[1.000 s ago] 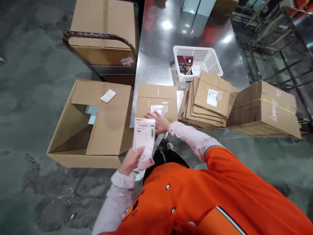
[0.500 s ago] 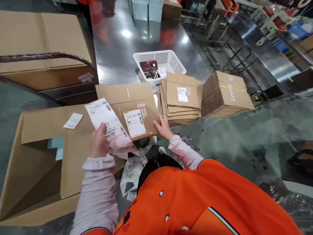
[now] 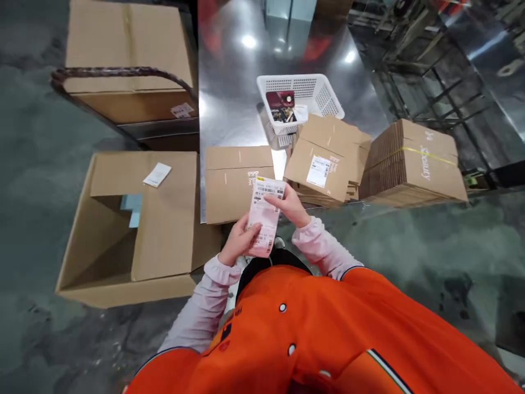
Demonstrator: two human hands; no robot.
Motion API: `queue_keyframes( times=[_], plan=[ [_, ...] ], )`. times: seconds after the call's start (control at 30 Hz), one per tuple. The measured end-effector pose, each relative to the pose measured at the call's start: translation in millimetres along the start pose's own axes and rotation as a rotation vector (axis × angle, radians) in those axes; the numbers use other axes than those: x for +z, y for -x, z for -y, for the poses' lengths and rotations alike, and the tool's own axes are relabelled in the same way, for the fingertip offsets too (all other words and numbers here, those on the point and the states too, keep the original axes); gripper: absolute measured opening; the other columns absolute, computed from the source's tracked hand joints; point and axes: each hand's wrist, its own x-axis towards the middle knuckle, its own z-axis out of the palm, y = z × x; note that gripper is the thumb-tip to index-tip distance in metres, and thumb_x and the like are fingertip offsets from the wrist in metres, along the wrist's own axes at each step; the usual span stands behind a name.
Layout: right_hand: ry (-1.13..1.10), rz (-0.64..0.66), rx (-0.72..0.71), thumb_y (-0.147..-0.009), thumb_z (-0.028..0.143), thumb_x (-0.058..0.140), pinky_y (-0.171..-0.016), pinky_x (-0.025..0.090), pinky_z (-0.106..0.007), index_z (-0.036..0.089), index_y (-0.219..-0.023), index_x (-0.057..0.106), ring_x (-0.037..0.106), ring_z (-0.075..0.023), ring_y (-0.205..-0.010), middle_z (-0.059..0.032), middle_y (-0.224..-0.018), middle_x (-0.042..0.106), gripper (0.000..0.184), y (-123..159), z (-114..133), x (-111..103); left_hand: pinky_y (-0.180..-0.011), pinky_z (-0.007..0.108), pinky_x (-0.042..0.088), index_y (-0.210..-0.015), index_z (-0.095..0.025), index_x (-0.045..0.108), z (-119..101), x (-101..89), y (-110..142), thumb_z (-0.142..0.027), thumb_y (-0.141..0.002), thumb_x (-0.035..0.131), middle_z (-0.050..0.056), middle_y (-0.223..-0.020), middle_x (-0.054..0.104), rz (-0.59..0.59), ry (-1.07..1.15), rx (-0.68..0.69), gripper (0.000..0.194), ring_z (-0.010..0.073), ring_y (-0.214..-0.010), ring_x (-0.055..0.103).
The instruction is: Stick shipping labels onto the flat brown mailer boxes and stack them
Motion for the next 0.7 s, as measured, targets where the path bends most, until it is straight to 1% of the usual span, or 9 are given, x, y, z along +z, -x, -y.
queue_keyframes(
  times=[0.07,0.13,0.2,0.3,0.4,0.43,0.5,0.6,0.7],
  plan=[
    [0.025,0.005,0.062,-0.065,0.059,0.076,-0.062,0.05,-0.026,0.017,-0.083,0.06,0.058,-0.0133,-0.067,-0.0007,-0.075,0.065,0.048,10,-7,27,-0.093,0.035,0.051,-0.12,-0.014,0.063,4,-7.5,3,-0.043,-0.067,0.081,0.013,-0.119,0.068,-0.044,-0.036,0.053,0.063,0.0264,-0.108,0.064],
    [0.129,0.115,0.108,-0.062,0.056,0.079,-0.056,0.044,-0.023,0.016,-0.072,0.06,0.054,-0.0115,-0.06,0.0013,-0.065,0.061,0.045,17,-11,34,-0.089,0.033,0.051,-0.111,-0.013,0.068,6,-15.6,4,-0.043,-0.065,0.082,0.011,-0.111,0.071,-0.161,-0.022,0.091,0.056,0.0237,-0.1,0.066],
    [0.25,0.218,0.105,-0.064,0.053,0.079,-0.056,0.043,-0.023,0.015,-0.072,0.066,0.056,-0.0122,-0.06,0.0001,-0.066,0.065,0.041,20,-13,33,-0.076,0.03,0.051,-0.09,-0.012,0.071,10,-19.6,4,-0.047,-0.065,0.08,0.008,-0.088,0.072,-0.279,-0.017,0.072,0.043,0.0194,-0.08,0.065],
    [0.395,0.23,0.034,-0.074,0.049,0.074,-0.059,0.045,-0.025,0.017,-0.08,0.076,0.061,-0.0147,-0.063,-0.0027,-0.071,0.071,0.033,18,-16,32,-0.058,0.024,0.043,-0.061,-0.015,0.062,24,-15.1,4,-0.05,-0.068,0.076,0.0,-0.058,0.059,-0.478,-0.063,0.07,0.039,0.0116,-0.056,0.051],
    [0.464,0.218,-0.073,-0.078,0.043,0.074,-0.064,0.048,-0.027,0.02,-0.082,0.078,0.065,-0.0164,-0.07,-0.0037,-0.078,0.073,0.024,5,-24,39,-0.052,0.022,0.038,-0.054,-0.017,0.051,41,-8.8,-1,-0.051,-0.07,0.073,-0.004,-0.051,0.048,-0.678,-0.028,0.106,0.044,0.0088,-0.051,0.044],
    [0.477,0.212,-0.114,-0.078,0.04,0.074,-0.069,0.05,-0.028,0.02,-0.082,0.079,0.066,-0.0168,-0.075,-0.0042,-0.084,0.074,0.021,-4,-28,42,-0.055,0.022,0.041,-0.059,-0.016,0.055,47,-9.1,-5,-0.05,-0.069,0.075,-0.003,-0.055,0.053,-0.667,0.029,0.092,0.041,0.0094,-0.053,0.048],
    [0.533,0.156,-0.191,-0.078,0.034,0.075,-0.082,0.051,-0.03,0.02,-0.081,0.079,0.066,-0.0178,-0.089,-0.0058,-0.098,0.072,0.015,-30,-38,47,-0.064,0.026,0.048,-0.08,-0.014,0.066,59,-14.1,-14,-0.046,-0.062,0.082,0.002,-0.073,0.068,-0.513,0.172,-0.002,0.04,0.0141,-0.065,0.06],
    [0.733,-0.006,-0.204,-0.077,0.033,0.076,-0.101,0.044,-0.038,0.02,-0.081,0.078,0.058,-0.0216,-0.109,-0.008,-0.118,0.064,0.014,-82,-54,53,-0.08,0.036,0.054,-0.1,-0.011,0.07,82,-26.4,-17,-0.04,-0.048,0.091,0.013,-0.099,0.073,-0.272,0.31,-0.207,0.064,0.0257,-0.087,0.069],
    [0.961,-0.056,-0.124,-0.082,0.037,0.071,-0.109,0.034,-0.047,0.018,-0.102,0.075,0.046,-0.0278,-0.126,-0.0118,-0.139,0.052,0.028,-127,-66,59,-0.092,0.045,0.053,-0.098,-0.009,0.071,107,-32.2,8,-0.04,-0.04,0.093,0.018,-0.105,0.073,-0.281,0.341,-0.334,0.069,0.0331,-0.1,0.068]
  ],
)
